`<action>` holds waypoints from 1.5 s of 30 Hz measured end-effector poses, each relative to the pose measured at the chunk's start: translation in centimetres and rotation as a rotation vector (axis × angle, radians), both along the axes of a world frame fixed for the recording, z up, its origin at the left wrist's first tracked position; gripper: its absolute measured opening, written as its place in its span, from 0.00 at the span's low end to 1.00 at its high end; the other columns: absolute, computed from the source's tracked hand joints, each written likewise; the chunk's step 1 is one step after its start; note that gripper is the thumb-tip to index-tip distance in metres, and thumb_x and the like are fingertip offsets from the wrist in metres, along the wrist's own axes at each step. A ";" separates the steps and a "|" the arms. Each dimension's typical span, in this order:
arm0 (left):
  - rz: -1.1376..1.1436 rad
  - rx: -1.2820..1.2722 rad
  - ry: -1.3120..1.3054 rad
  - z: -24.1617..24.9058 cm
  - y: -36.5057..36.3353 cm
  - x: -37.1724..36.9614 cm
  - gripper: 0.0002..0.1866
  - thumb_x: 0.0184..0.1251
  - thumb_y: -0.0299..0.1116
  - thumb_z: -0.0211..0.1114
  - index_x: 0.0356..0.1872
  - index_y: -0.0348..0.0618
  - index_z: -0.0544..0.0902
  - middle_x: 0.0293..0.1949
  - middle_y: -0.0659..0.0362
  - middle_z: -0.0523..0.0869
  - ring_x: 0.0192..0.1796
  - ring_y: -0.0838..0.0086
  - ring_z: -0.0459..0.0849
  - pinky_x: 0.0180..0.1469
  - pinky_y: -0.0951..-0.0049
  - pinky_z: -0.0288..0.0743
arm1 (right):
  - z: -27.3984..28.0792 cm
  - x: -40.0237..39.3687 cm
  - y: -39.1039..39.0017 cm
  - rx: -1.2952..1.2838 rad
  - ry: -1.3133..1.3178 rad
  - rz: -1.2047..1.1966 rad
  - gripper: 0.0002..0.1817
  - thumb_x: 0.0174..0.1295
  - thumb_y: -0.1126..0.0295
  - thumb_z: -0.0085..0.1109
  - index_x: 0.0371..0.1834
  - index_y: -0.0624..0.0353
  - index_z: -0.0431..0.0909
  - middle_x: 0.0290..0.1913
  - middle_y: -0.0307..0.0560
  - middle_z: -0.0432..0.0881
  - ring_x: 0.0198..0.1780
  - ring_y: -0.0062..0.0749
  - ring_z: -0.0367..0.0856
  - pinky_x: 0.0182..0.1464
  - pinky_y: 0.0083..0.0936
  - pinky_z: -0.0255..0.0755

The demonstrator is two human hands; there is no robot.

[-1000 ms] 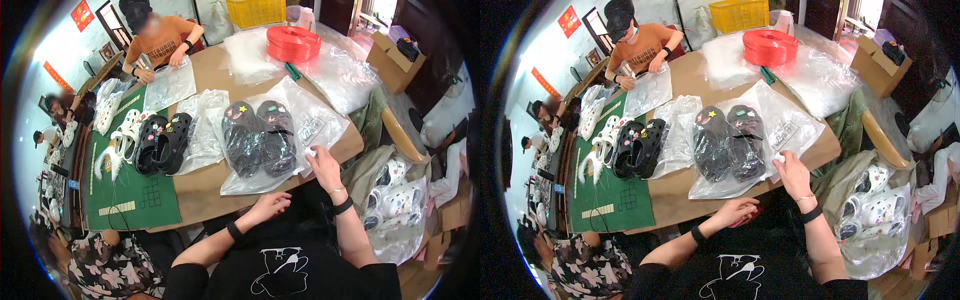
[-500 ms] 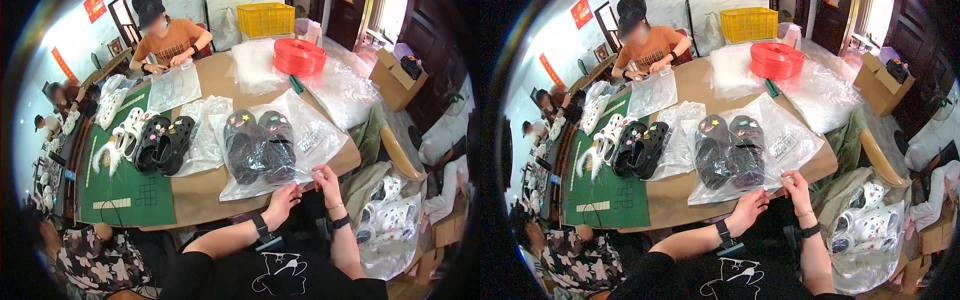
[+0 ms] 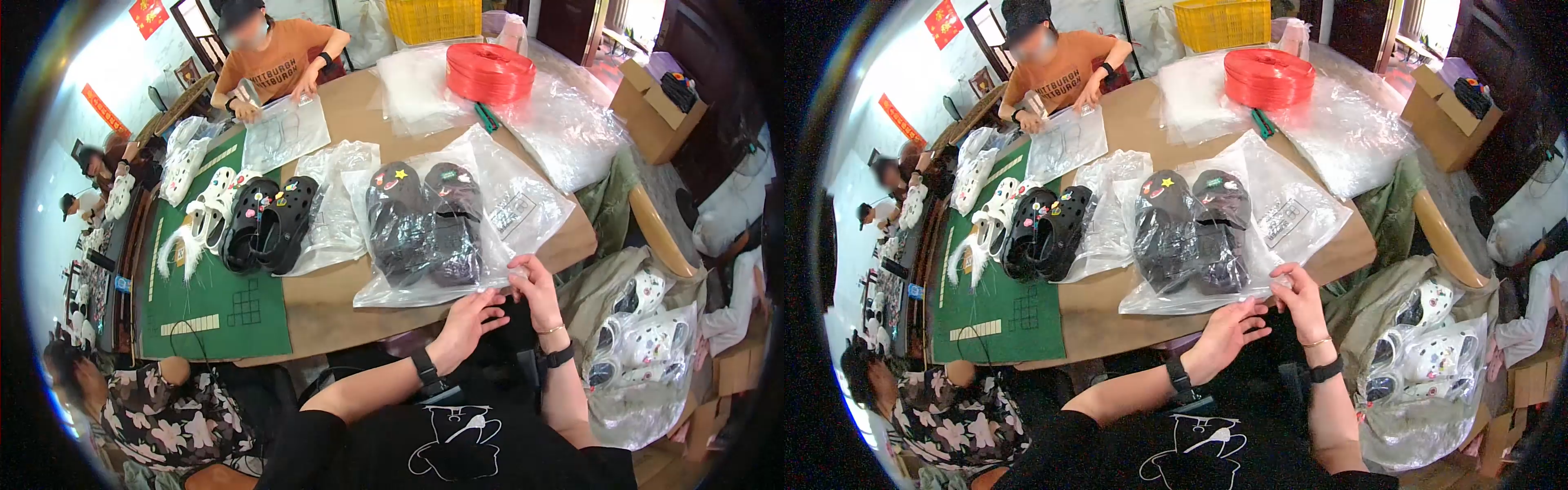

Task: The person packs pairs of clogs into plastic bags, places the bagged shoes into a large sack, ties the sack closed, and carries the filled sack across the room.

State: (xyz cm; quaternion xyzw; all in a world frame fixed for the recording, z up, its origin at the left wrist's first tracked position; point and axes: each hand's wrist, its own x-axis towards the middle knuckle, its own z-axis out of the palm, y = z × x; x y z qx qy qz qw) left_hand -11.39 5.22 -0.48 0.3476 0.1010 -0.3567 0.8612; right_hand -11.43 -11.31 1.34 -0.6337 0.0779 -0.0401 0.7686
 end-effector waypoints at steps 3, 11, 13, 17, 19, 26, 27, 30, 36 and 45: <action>0.085 -0.034 -0.001 -1.8 -1.0 0.3 0.10 0.73 0.37 0.59 0.43 0.41 0.79 0.37 0.61 0.83 0.38 0.76 0.80 0.51 0.66 0.79 | -0.1 -0.2 0.3 -0.004 0.008 -0.002 0.09 0.62 0.79 0.57 0.44 0.59 0.74 0.25 0.30 0.70 0.23 0.12 0.67 0.25 0.13 0.62; 0.217 0.034 0.005 -1.5 1.4 0.2 0.08 0.72 0.35 0.60 0.39 0.40 0.80 0.36 0.60 0.82 0.37 0.77 0.80 0.53 0.65 0.79 | -0.9 -0.5 0.1 0.080 0.015 -0.046 0.09 0.63 0.79 0.57 0.44 0.58 0.72 0.24 0.32 0.70 0.23 0.14 0.67 0.25 0.14 0.61; 0.218 0.063 0.027 -1.3 2.3 0.0 0.08 0.72 0.35 0.60 0.39 0.40 0.80 0.36 0.60 0.82 0.38 0.76 0.80 0.53 0.65 0.79 | -0.9 -0.5 0.2 0.101 0.023 -0.042 0.09 0.63 0.79 0.57 0.44 0.58 0.72 0.23 0.32 0.70 0.23 0.14 0.67 0.25 0.14 0.61; 0.236 0.092 0.025 -0.9 4.2 -0.2 0.08 0.71 0.35 0.61 0.39 0.41 0.80 0.37 0.60 0.82 0.39 0.76 0.80 0.53 0.64 0.79 | -0.7 -0.6 0.3 0.124 0.030 -0.044 0.08 0.63 0.78 0.57 0.43 0.57 0.72 0.23 0.32 0.70 0.22 0.15 0.66 0.24 0.14 0.60; 0.242 0.117 0.015 -0.9 5.3 0.0 0.07 0.72 0.34 0.61 0.39 0.41 0.79 0.38 0.60 0.82 0.39 0.76 0.80 0.54 0.64 0.79 | -0.8 -0.6 -0.1 0.146 0.033 -0.062 0.08 0.62 0.78 0.58 0.43 0.57 0.72 0.23 0.32 0.70 0.22 0.14 0.66 0.24 0.14 0.60; 0.226 0.154 0.059 -1.3 7.5 -0.1 0.07 0.73 0.33 0.58 0.42 0.39 0.78 0.39 0.59 0.82 0.40 0.75 0.80 0.55 0.64 0.78 | -1.2 -0.6 -0.7 0.089 0.048 -0.052 0.09 0.62 0.77 0.59 0.43 0.56 0.72 0.22 0.31 0.69 0.22 0.14 0.65 0.24 0.13 0.59; 0.226 0.152 0.062 -1.3 7.7 -0.1 0.07 0.73 0.33 0.58 0.42 0.39 0.78 0.39 0.59 0.82 0.40 0.75 0.80 0.55 0.64 0.78 | -1.1 -0.6 -0.7 0.052 0.052 -0.035 0.09 0.62 0.77 0.59 0.43 0.56 0.72 0.22 0.31 0.69 0.22 0.14 0.65 0.24 0.13 0.59; 0.273 0.162 0.059 -1.4 8.7 -0.3 0.09 0.74 0.34 0.58 0.43 0.38 0.77 0.41 0.58 0.82 0.42 0.74 0.80 0.55 0.64 0.78 | -1.7 -0.2 -0.8 0.130 0.028 -0.136 0.09 0.61 0.77 0.59 0.42 0.55 0.72 0.22 0.30 0.69 0.21 0.13 0.63 0.23 0.13 0.57; -0.074 0.212 -0.024 0.2 12.6 -0.2 0.16 0.75 0.40 0.55 0.47 0.34 0.76 0.46 0.51 0.82 0.46 0.71 0.81 0.54 0.65 0.78 | -1.3 0.1 -2.9 -0.500 0.000 -0.069 0.14 0.66 0.69 0.56 0.53 0.61 0.73 0.38 0.44 0.79 0.41 0.28 0.78 0.45 0.24 0.73; 0.557 0.661 -0.528 4.2 14.4 5.0 0.15 0.73 0.36 0.58 0.54 0.37 0.74 0.45 0.57 0.81 0.45 0.78 0.78 0.47 0.77 0.72 | 2.3 4.5 2.3 -0.823 0.045 0.156 0.45 0.62 0.42 0.55 0.71 0.69 0.58 0.63 0.68 0.71 0.65 0.53 0.71 0.67 0.35 0.62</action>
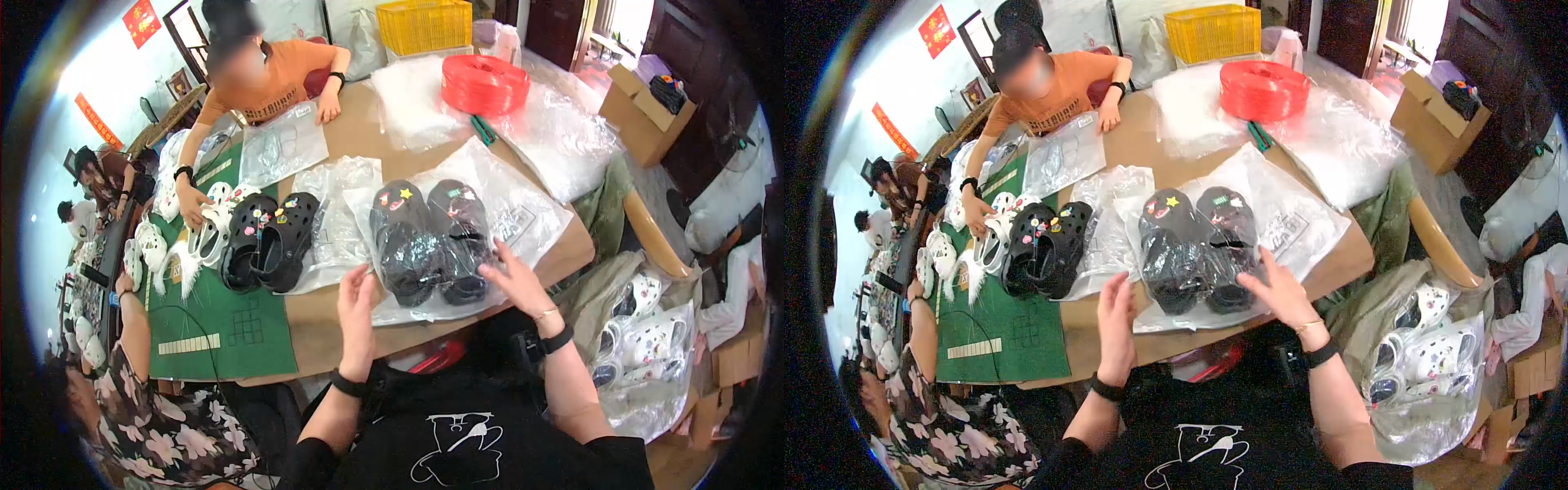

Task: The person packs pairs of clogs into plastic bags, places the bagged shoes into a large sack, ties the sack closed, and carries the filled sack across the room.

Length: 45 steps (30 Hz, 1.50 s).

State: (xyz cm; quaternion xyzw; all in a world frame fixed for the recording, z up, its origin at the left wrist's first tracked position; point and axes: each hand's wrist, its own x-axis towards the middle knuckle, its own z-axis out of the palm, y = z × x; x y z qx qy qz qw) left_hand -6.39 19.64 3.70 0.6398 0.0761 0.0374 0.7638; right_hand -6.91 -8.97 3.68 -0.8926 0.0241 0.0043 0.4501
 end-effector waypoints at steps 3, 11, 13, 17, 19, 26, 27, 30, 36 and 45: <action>-0.104 -0.056 0.129 -1.4 -1.1 1.6 0.35 0.69 0.39 0.64 0.70 0.31 0.61 0.68 0.46 0.68 0.69 0.64 0.67 0.69 0.66 0.59 | 0.1 1.5 1.0 0.116 0.138 0.031 0.54 0.57 0.36 0.57 0.71 0.74 0.53 0.65 0.73 0.68 0.67 0.56 0.69 0.67 0.35 0.61; -0.266 -0.076 0.111 -6.9 -0.1 3.4 0.38 0.69 0.43 0.64 0.71 0.31 0.59 0.70 0.51 0.65 0.72 0.67 0.60 0.73 0.68 0.50 | -2.4 1.9 1.0 0.257 0.135 -0.056 0.49 0.53 0.46 0.60 0.71 0.71 0.56 0.64 0.68 0.70 0.65 0.51 0.71 0.65 0.32 0.63; -0.330 -0.405 0.125 -5.9 0.6 3.6 0.31 0.72 0.45 0.59 0.68 0.36 0.65 0.67 0.57 0.70 0.68 0.72 0.64 0.71 0.68 0.53 | -1.4 1.8 1.7 0.336 0.122 -0.050 0.48 0.52 0.49 0.60 0.71 0.70 0.57 0.64 0.66 0.70 0.66 0.50 0.69 0.65 0.32 0.62; -0.376 -0.474 0.218 -2.3 0.8 0.8 0.26 0.74 0.46 0.55 0.64 0.39 0.71 0.63 0.60 0.75 0.65 0.72 0.69 0.69 0.65 0.59 | -2.0 0.2 2.5 0.370 0.060 -0.013 0.44 0.54 0.53 0.59 0.71 0.69 0.58 0.67 0.66 0.65 0.69 0.51 0.63 0.70 0.34 0.58; -0.436 -0.321 0.009 -0.3 1.1 -2.1 0.29 0.74 0.50 0.55 0.66 0.39 0.68 0.64 0.58 0.74 0.65 0.67 0.70 0.68 0.61 0.61 | 0.2 -1.2 3.2 0.199 -0.024 0.038 0.44 0.55 0.55 0.59 0.71 0.69 0.55 0.68 0.66 0.62 0.71 0.54 0.60 0.71 0.35 0.57; -0.518 -0.238 -0.078 0.9 1.9 -1.3 0.43 0.66 0.47 0.60 0.75 0.42 0.49 0.73 0.51 0.58 0.73 0.55 0.61 0.74 0.53 0.55 | 5.0 -4.9 2.7 0.577 -0.399 0.080 0.47 0.55 0.65 0.62 0.78 0.55 0.46 0.73 0.53 0.56 0.74 0.42 0.53 0.75 0.35 0.47; -0.557 -0.184 -0.168 2.0 0.9 -1.0 0.45 0.64 0.48 0.61 0.75 0.42 0.48 0.73 0.50 0.57 0.73 0.55 0.60 0.74 0.52 0.55 | 5.2 -5.3 2.1 0.578 -0.410 0.058 0.47 0.55 0.65 0.62 0.78 0.55 0.46 0.73 0.53 0.56 0.74 0.42 0.53 0.75 0.35 0.47; -0.675 -0.055 -0.295 6.8 -3.8 -1.7 0.51 0.59 0.53 0.65 0.76 0.42 0.47 0.73 0.47 0.56 0.73 0.54 0.59 0.74 0.51 0.55 | 5.4 -8.2 -0.4 1.001 -0.382 -0.052 0.48 0.56 0.70 0.60 0.79 0.54 0.43 0.77 0.47 0.51 0.76 0.34 0.48 0.75 0.32 0.44; -0.938 -0.012 0.024 5.8 -14.5 -1.8 0.43 0.63 0.28 0.58 0.76 0.36 0.45 0.73 0.48 0.56 0.72 0.61 0.60 0.73 0.62 0.54 | 3.8 -18.3 -6.3 0.581 -0.566 -0.545 0.49 0.53 0.72 0.61 0.78 0.60 0.44 0.78 0.47 0.47 0.78 0.32 0.44 0.76 0.30 0.40; -1.351 -0.122 0.291 -0.9 -29.3 -5.6 0.38 0.57 0.37 0.64 0.69 0.36 0.62 0.61 0.52 0.73 0.62 0.67 0.73 0.65 0.65 0.66 | -7.9 -32.8 -19.3 -0.682 -0.181 -1.938 0.37 0.59 0.58 0.65 0.69 0.63 0.63 0.68 0.60 0.66 0.66 0.47 0.68 0.66 0.38 0.62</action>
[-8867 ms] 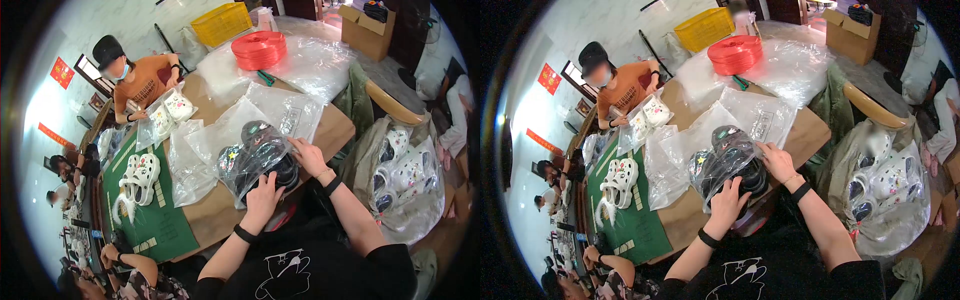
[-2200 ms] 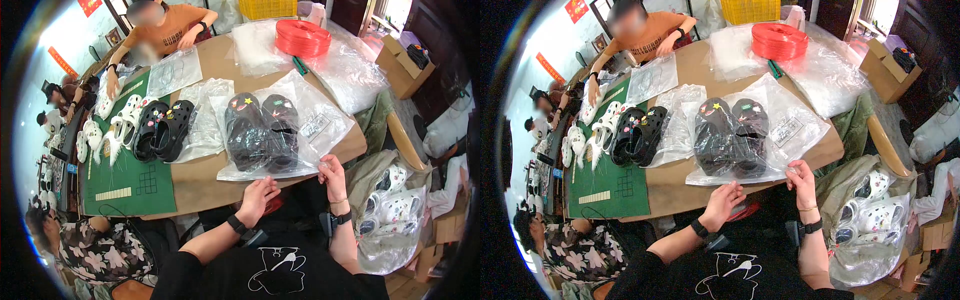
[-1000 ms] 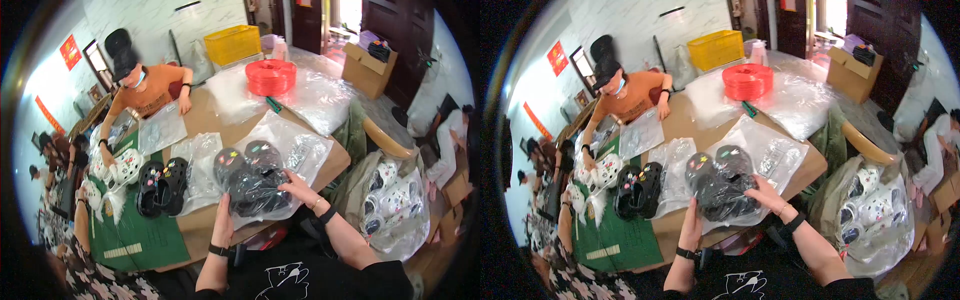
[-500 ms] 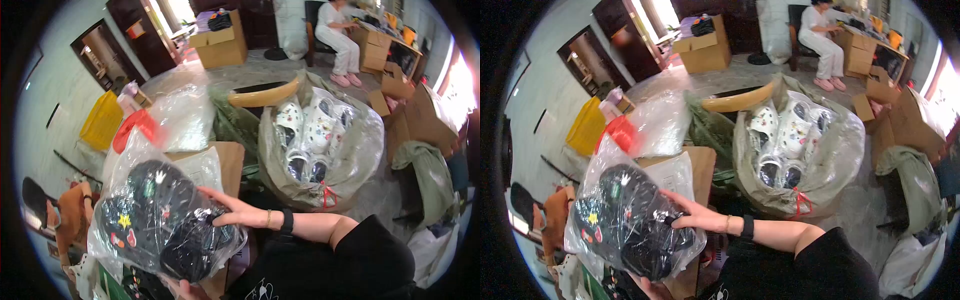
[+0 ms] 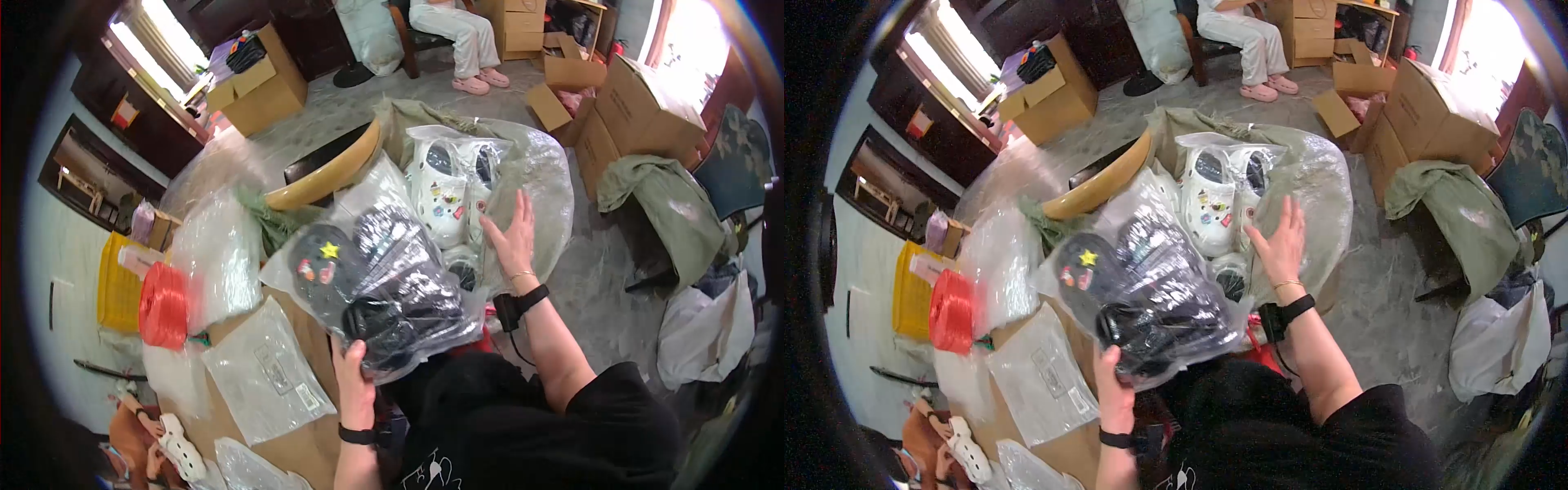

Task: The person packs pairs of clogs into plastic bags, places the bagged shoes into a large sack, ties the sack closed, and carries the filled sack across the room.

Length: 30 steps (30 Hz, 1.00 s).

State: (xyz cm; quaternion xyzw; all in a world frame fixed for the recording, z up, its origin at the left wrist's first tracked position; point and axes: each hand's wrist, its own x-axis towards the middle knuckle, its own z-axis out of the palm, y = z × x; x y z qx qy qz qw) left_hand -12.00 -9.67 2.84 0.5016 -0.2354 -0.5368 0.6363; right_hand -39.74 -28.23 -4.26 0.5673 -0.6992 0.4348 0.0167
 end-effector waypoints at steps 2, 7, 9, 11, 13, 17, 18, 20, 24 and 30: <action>-0.047 -0.006 -0.027 -1.1 -0.9 -0.8 0.42 0.54 0.40 0.66 0.70 0.35 0.61 0.62 0.52 0.72 0.63 0.66 0.72 0.65 0.66 0.66 | -1.9 -1.3 -0.7 0.103 -0.001 -0.087 0.33 0.59 0.61 0.63 0.66 0.63 0.67 0.63 0.61 0.70 0.62 0.50 0.71 0.63 0.38 0.65; -0.092 0.074 -0.066 0.4 -1.6 -0.9 0.49 0.50 0.42 0.70 0.72 0.33 0.57 0.64 0.50 0.70 0.63 0.64 0.72 0.65 0.65 0.66 | -5.5 -11.7 -0.8 0.003 -0.844 0.080 0.13 0.61 0.74 0.48 0.47 0.62 0.77 0.38 0.36 0.80 0.40 0.28 0.78 0.43 0.25 0.70; -0.093 0.125 -0.156 2.5 -2.6 -1.1 0.51 0.47 0.43 0.72 0.72 0.33 0.56 0.65 0.50 0.69 0.64 0.64 0.71 0.66 0.65 0.64 | 1.9 -12.5 0.4 -0.228 -1.258 0.176 0.11 0.62 0.75 0.48 0.44 0.62 0.78 0.40 0.37 0.79 0.41 0.22 0.76 0.44 0.20 0.71; -0.153 0.066 -0.277 4.0 -4.7 -1.4 0.51 0.46 0.45 0.72 0.71 0.33 0.58 0.65 0.50 0.69 0.64 0.64 0.71 0.67 0.65 0.62 | 2.6 -16.3 1.3 -0.249 -1.349 0.160 0.13 0.68 0.74 0.48 0.53 0.64 0.75 0.47 0.43 0.81 0.48 0.26 0.79 0.52 0.25 0.73; -0.242 -0.055 -0.429 5.8 -7.5 -2.7 0.49 0.46 0.47 0.72 0.69 0.33 0.61 0.62 0.51 0.70 0.64 0.65 0.70 0.67 0.66 0.61 | 3.0 -17.9 1.7 -0.217 -1.351 0.242 0.13 0.69 0.74 0.48 0.54 0.65 0.75 0.49 0.46 0.81 0.50 0.29 0.80 0.53 0.27 0.75; -0.281 -0.249 -0.571 6.2 -12.9 -6.8 0.47 0.44 0.38 0.73 0.67 0.33 0.61 0.59 0.52 0.71 0.62 0.66 0.70 0.65 0.67 0.62 | 5.0 -15.5 2.5 -0.245 -1.450 0.148 0.10 0.68 0.75 0.50 0.49 0.64 0.75 0.45 0.44 0.82 0.45 0.28 0.81 0.49 0.26 0.75; -0.264 -0.290 -0.604 5.5 -13.9 -8.3 0.47 0.43 0.36 0.73 0.67 0.32 0.60 0.59 0.51 0.70 0.61 0.65 0.71 0.64 0.68 0.63 | 5.4 -15.0 2.6 -0.234 -1.443 0.184 0.09 0.69 0.75 0.50 0.49 0.63 0.75 0.45 0.44 0.82 0.45 0.28 0.81 0.49 0.26 0.76; -0.385 -0.324 -0.641 2.6 -16.1 -10.4 0.50 0.46 0.37 0.73 0.70 0.28 0.56 0.65 0.48 0.68 0.65 0.64 0.69 0.70 0.65 0.57 | 5.6 -14.2 2.6 -0.200 -1.434 0.200 0.08 0.69 0.75 0.50 0.48 0.62 0.75 0.45 0.43 0.82 0.45 0.27 0.81 0.49 0.26 0.76; -0.590 -0.204 -0.831 -6.0 -16.9 -14.6 0.48 0.49 0.38 0.72 0.70 0.31 0.56 0.63 0.41 0.68 0.68 0.55 0.65 0.71 0.63 0.56 | 5.3 -13.6 2.1 -0.121 -1.429 0.292 0.06 0.69 0.75 0.49 0.45 0.61 0.74 0.44 0.42 0.82 0.44 0.26 0.81 0.47 0.24 0.76; -1.208 0.030 -0.924 -6.8 -17.2 -10.8 0.46 0.47 0.50 0.73 0.65 0.32 0.66 0.57 0.37 0.74 0.62 0.48 0.73 0.64 0.59 0.67 | 5.8 -13.1 0.6 -0.019 -1.327 0.305 0.04 0.69 0.74 0.51 0.44 0.60 0.75 0.41 0.38 0.81 0.41 0.22 0.80 0.45 0.22 0.75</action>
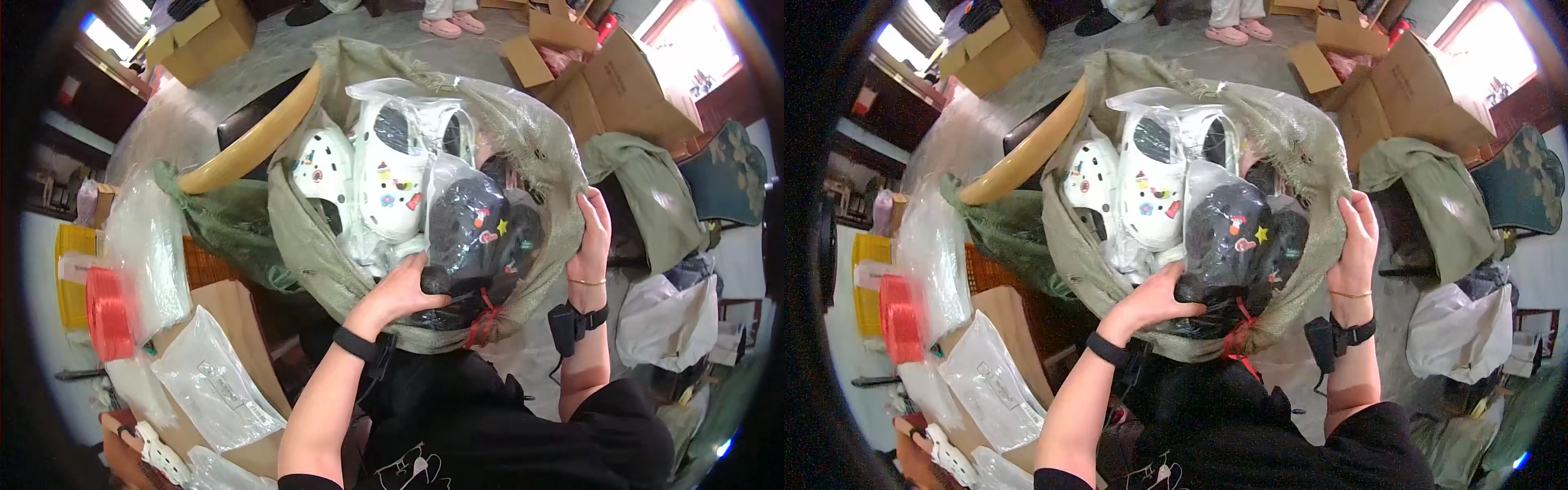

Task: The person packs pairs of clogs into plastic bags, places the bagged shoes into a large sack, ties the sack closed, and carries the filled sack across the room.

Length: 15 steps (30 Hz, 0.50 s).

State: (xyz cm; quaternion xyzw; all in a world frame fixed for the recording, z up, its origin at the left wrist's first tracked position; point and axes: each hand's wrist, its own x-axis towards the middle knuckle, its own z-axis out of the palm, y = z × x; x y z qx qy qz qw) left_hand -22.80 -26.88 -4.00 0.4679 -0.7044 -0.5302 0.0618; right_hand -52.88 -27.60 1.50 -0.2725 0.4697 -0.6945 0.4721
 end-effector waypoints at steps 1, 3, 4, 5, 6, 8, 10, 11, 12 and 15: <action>0.021 -0.068 -0.041 -0.1 0.4 0.1 0.45 0.50 0.54 0.70 0.64 0.31 0.68 0.58 0.37 0.75 0.62 0.48 0.73 0.64 0.60 0.67 | -0.1 0.6 -0.3 0.014 0.015 -0.012 0.05 0.69 0.74 0.52 0.44 0.59 0.75 0.39 0.37 0.79 0.39 0.20 0.78 0.43 0.19 0.73; 0.071 -0.080 -0.095 1.0 1.2 0.6 0.47 0.55 0.62 0.66 0.65 0.33 0.67 0.60 0.39 0.74 0.63 0.47 0.72 0.64 0.58 0.67 | -0.1 1.2 -0.6 0.019 0.048 -0.010 0.05 0.69 0.74 0.52 0.44 0.59 0.75 0.38 0.36 0.79 0.40 0.20 0.78 0.43 0.19 0.73; 0.138 -0.142 -0.118 1.8 2.3 1.0 0.46 0.55 0.62 0.66 0.67 0.36 0.66 0.59 0.40 0.75 0.60 0.46 0.75 0.61 0.57 0.70 | -0.2 1.3 -0.8 0.032 0.091 -0.022 0.05 0.68 0.74 0.52 0.44 0.59 0.75 0.38 0.36 0.79 0.40 0.19 0.77 0.44 0.18 0.72; 0.174 -0.137 -0.173 2.5 3.2 1.7 0.45 0.56 0.61 0.66 0.67 0.38 0.66 0.57 0.41 0.77 0.57 0.46 0.77 0.58 0.57 0.72 | -0.6 1.1 -0.9 0.028 0.232 -0.032 0.08 0.67 0.74 0.54 0.47 0.61 0.74 0.40 0.38 0.79 0.39 0.20 0.76 0.42 0.20 0.72; 0.212 -0.132 -0.226 3.2 4.0 2.6 0.43 0.57 0.60 0.66 0.66 0.40 0.67 0.55 0.42 0.79 0.54 0.47 0.79 0.56 0.56 0.74 | 0.0 2.2 -1.1 0.020 0.228 -0.009 0.08 0.67 0.74 0.54 0.47 0.61 0.74 0.40 0.38 0.79 0.39 0.20 0.76 0.42 0.20 0.72; 0.088 -0.164 -0.389 4.5 6.0 4.8 0.41 0.56 0.59 0.67 0.64 0.42 0.69 0.53 0.44 0.81 0.49 0.48 0.82 0.49 0.54 0.76 | 1.9 4.9 -0.9 -0.012 1.171 -0.250 0.13 0.65 0.74 0.56 0.51 0.63 0.74 0.46 0.46 0.77 0.45 0.31 0.76 0.47 0.28 0.71; 0.067 -0.226 -0.433 3.7 8.3 6.6 0.30 0.57 0.49 0.69 0.56 0.44 0.75 0.47 0.50 0.83 0.48 0.55 0.83 0.48 0.58 0.74 | 2.1 6.9 -0.6 -0.296 1.492 -0.135 0.19 0.57 0.75 0.62 0.53 0.61 0.76 0.53 0.52 0.75 0.55 0.46 0.72 0.57 0.37 0.67; -0.067 -0.351 -0.365 3.8 9.2 7.3 0.24 0.56 0.44 0.69 0.51 0.44 0.78 0.43 0.53 0.82 0.46 0.59 0.82 0.49 0.61 0.72 | 2.4 8.5 -0.1 -0.379 1.459 0.024 0.20 0.55 0.75 0.64 0.52 0.60 0.77 0.54 0.52 0.75 0.57 0.49 0.71 0.60 0.39 0.65; -0.203 -0.473 -0.300 3.9 10.0 7.8 0.18 0.55 0.38 0.69 0.46 0.45 0.80 0.38 0.56 0.82 0.45 0.62 0.81 0.49 0.64 0.70 | 1.7 9.9 0.4 -0.391 1.456 0.225 0.23 0.51 0.71 0.68 0.54 0.56 0.79 0.58 0.51 0.73 0.62 0.50 0.70 0.66 0.43 0.61; 0.005 -0.725 -0.240 6.6 10.4 9.2 0.08 0.53 0.29 0.66 0.35 0.48 0.81 0.32 0.62 0.78 0.43 0.69 0.78 0.50 0.68 0.66 | 0.9 13.5 1.9 -0.380 1.739 0.824 0.33 0.53 0.52 0.66 0.64 0.45 0.73 0.71 0.49 0.64 0.76 0.52 0.51 0.73 0.59 0.42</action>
